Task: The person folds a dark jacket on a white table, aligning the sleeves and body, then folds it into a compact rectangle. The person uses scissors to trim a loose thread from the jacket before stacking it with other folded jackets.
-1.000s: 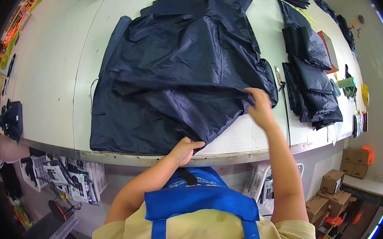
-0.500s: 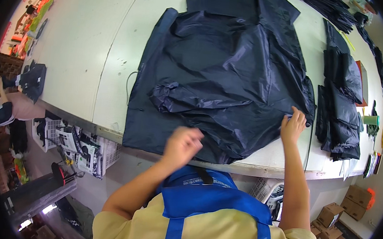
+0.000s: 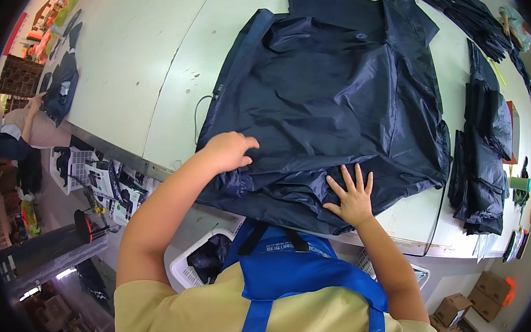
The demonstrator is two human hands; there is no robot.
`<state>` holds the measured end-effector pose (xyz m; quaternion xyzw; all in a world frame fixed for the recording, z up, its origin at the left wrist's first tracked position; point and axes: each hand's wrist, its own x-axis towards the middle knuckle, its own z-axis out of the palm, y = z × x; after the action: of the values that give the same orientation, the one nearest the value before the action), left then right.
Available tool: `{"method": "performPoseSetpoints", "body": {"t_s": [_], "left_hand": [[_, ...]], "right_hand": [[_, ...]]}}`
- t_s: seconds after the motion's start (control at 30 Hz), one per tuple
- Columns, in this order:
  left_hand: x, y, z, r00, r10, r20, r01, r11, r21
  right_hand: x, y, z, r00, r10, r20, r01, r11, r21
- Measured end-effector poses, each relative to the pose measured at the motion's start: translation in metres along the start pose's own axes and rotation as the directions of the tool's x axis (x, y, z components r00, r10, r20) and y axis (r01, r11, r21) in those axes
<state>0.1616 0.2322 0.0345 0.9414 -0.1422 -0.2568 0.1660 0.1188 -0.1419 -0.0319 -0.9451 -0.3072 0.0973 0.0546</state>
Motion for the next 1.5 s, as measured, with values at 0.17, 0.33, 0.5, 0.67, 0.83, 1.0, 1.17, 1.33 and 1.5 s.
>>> {"method": "performPoseSetpoints", "body": {"t_s": [0.17, 0.33, 0.5, 0.67, 0.83, 1.0, 1.17, 1.33, 1.5], "left_hand": [[-0.022, -0.057, 0.003, 0.910, -0.415, 0.004, 0.331, 0.720, -0.610], [-0.072, -0.092, 0.026, 0.909, -0.335, 0.248, 0.214, -0.136, -0.967], [-0.070, -0.086, 0.041, 0.950, -0.273, 0.154, 0.164, 0.014, -0.986], [-0.063, -0.091, 0.062, 0.942, -0.327, -0.074, -0.008, 0.199, -0.980], [-0.067, -0.094, 0.055, 0.822, -0.568, 0.048, 0.218, 0.235, -0.947], [-0.078, -0.089, 0.053, 0.761, -0.648, 0.034, 0.238, 0.230, -0.944], [-0.124, -0.056, 0.088, 0.689, -0.708, -0.153, -0.097, 0.118, -0.988], [-0.119, -0.009, 0.120, 0.729, -0.654, -0.203, 0.009, 0.307, -0.952], [-0.161, -0.062, 0.118, 0.747, -0.640, -0.179, 0.183, 0.457, -0.870]], "right_hand": [[-0.006, 0.003, -0.006, 0.999, -0.033, 0.019, 0.034, 0.999, -0.008], [-0.013, 0.009, -0.006, 0.996, -0.082, 0.048, 0.082, 0.997, 0.003], [-0.015, 0.009, 0.001, 0.999, -0.038, -0.006, 0.038, 0.999, -0.004], [-0.018, 0.013, 0.008, 0.997, 0.051, -0.056, -0.051, 0.999, 0.001], [-0.021, 0.011, -0.003, 0.997, 0.060, 0.047, -0.060, 0.998, -0.011], [-0.026, 0.000, -0.021, 0.974, 0.169, 0.152, -0.200, 0.956, 0.217], [-0.054, -0.032, -0.035, 0.989, -0.053, 0.136, 0.027, 0.983, 0.181], [-0.065, -0.015, -0.016, 0.993, 0.115, 0.038, -0.120, 0.961, 0.247], [-0.098, -0.014, -0.037, 0.970, 0.168, 0.175, -0.179, 0.983, 0.050]]}}
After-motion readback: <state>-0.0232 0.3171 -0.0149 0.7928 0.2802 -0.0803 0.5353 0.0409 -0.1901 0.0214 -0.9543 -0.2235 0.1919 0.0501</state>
